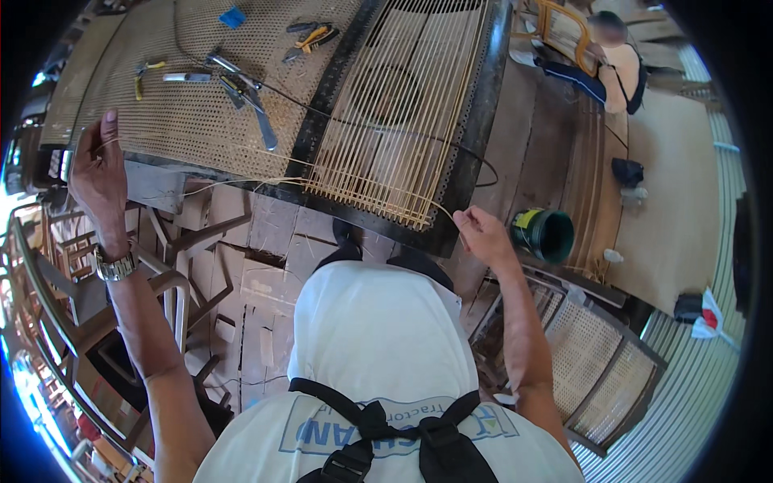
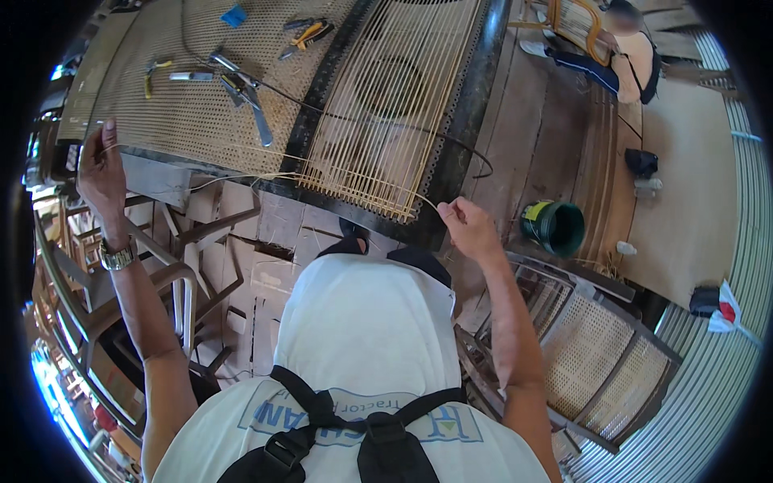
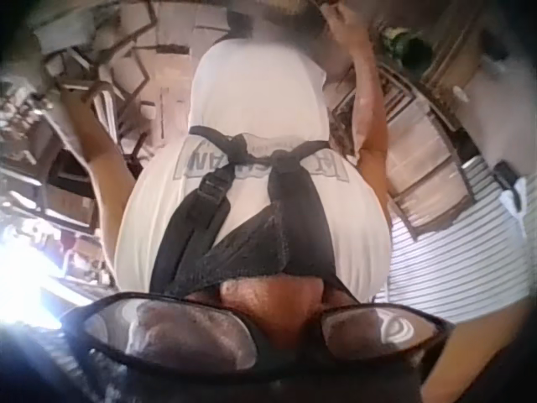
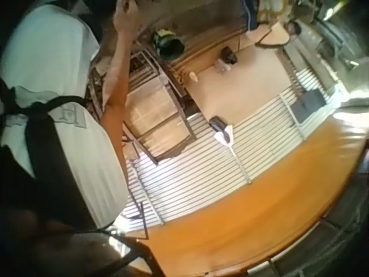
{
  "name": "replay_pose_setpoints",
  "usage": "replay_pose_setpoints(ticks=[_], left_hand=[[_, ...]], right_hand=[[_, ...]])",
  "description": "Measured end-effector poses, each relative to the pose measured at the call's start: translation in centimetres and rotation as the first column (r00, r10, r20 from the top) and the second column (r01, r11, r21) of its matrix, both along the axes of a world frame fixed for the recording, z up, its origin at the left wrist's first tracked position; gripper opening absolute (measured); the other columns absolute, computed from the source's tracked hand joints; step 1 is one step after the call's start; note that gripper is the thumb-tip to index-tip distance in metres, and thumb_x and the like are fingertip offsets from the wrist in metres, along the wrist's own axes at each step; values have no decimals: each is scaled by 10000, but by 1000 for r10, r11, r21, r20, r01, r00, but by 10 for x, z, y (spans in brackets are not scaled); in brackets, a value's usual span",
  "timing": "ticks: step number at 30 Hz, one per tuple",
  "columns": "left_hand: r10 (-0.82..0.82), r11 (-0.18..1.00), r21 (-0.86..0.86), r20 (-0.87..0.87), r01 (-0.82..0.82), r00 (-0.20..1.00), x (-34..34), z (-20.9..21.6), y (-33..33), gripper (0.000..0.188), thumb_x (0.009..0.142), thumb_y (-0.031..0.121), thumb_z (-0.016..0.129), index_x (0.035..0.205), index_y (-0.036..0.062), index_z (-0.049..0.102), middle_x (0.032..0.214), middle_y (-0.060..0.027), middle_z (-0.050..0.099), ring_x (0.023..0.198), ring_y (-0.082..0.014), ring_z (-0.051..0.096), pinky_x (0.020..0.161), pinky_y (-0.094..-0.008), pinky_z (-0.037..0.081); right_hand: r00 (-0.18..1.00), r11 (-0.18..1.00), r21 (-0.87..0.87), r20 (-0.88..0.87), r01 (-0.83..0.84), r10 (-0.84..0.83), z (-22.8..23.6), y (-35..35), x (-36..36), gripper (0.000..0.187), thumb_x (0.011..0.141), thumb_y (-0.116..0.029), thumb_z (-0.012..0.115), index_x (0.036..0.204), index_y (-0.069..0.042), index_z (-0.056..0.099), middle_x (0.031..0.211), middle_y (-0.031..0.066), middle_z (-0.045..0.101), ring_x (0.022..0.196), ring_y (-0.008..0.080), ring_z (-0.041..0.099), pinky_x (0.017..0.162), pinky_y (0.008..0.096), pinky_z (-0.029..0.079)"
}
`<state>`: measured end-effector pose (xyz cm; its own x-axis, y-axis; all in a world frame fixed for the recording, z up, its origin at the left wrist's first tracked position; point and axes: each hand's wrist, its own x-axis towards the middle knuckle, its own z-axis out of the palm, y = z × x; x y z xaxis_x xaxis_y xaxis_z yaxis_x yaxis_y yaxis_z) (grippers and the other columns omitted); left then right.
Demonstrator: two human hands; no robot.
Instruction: Repairing and weaving a cane chair seat using strips of cane and various hand tools in a workshop.
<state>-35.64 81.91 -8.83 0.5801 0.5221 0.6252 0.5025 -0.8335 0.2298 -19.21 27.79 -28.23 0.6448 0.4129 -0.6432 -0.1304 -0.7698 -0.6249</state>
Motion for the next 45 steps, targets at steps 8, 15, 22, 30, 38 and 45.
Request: replay_pose_setpoints(ticks=[8, 15, 22, 30, 38, 45], left_hand=[[-202, 979, 90, 377, 181, 904, 46, 34, -69, 322, 926, 370, 779, 1058, 76, 789, 859, -53, 775, 772, -93, 698, 674, -212, 528], [-115, 935, 347, 86, 78, 990, 56, 39, -98, 207, 920, 384, 753, 967, 186, 789, 861, 24, 770, 737, -114, 726, 613, -247, 542], [-94, 994, 61, -19, 95, 995, 34, -33, -95, 169, 922, 300, 754, 977, 142, 780, 841, -30, 755, 700, -145, 692, 622, -300, 531], [-73, 961, -253, 142, 107, 987, 12, -38, -105, 213, 905, 228, 783, 1049, 72, 760, 858, -65, 759, 740, -119, 683, 663, -270, 516], [-167, 928, -305, 171, 214, 971, 15, -53, -113, 167, 919, 174, 773, 1060, 86, 769, 888, -22, 748, 814, -86, 671, 734, -229, 522], [-220, 951, -220, 8, 216, 976, 22, -207, -150, 98, 939, 258, 712, 946, 161, 725, 845, -3, 684, 703, -212, 639, 704, -384, 460]], right_hand=[[984, 981, 80, -8, 179, -179, 2, -12, 0, 423, 987, -422, 663, 986, -1, 623, 756, 50, 619, 622, 147, 613, 599, 338, 494], [927, 990, 109, 373, -95, 48, 23, -105, -7, 171, 923, -167, 700, 934, 1, 668, 767, 130, 595, 691, 174, 543, 667, 326, 463], [906, 722, -691, 274, -48, 322, -2, -425, 54, 214, 884, -220, 693, 950, -16, 693, 893, 222, 690, 929, 430, 672, 792, 503, 525], [992, 990, 90, 57, 107, -112, -5, -55, 19, 467, 1026, -401, 583, 1306, -28, 613, 1003, 85, 663, 748, 133, 627, 717, 319, 534], [936, 989, 141, 351, -54, 1, 15, -39, -2, 253, 963, -232, 689, 938, 18, 658, 737, 71, 590, 698, 130, 508, 660, 306, 456], [809, 792, -557, 570, 251, 144, 22, -351, 25, 211, 949, -240, 660, 984, -32, 663, 984, 187, 724, 888, 391, 684, 772, 443, 514]])
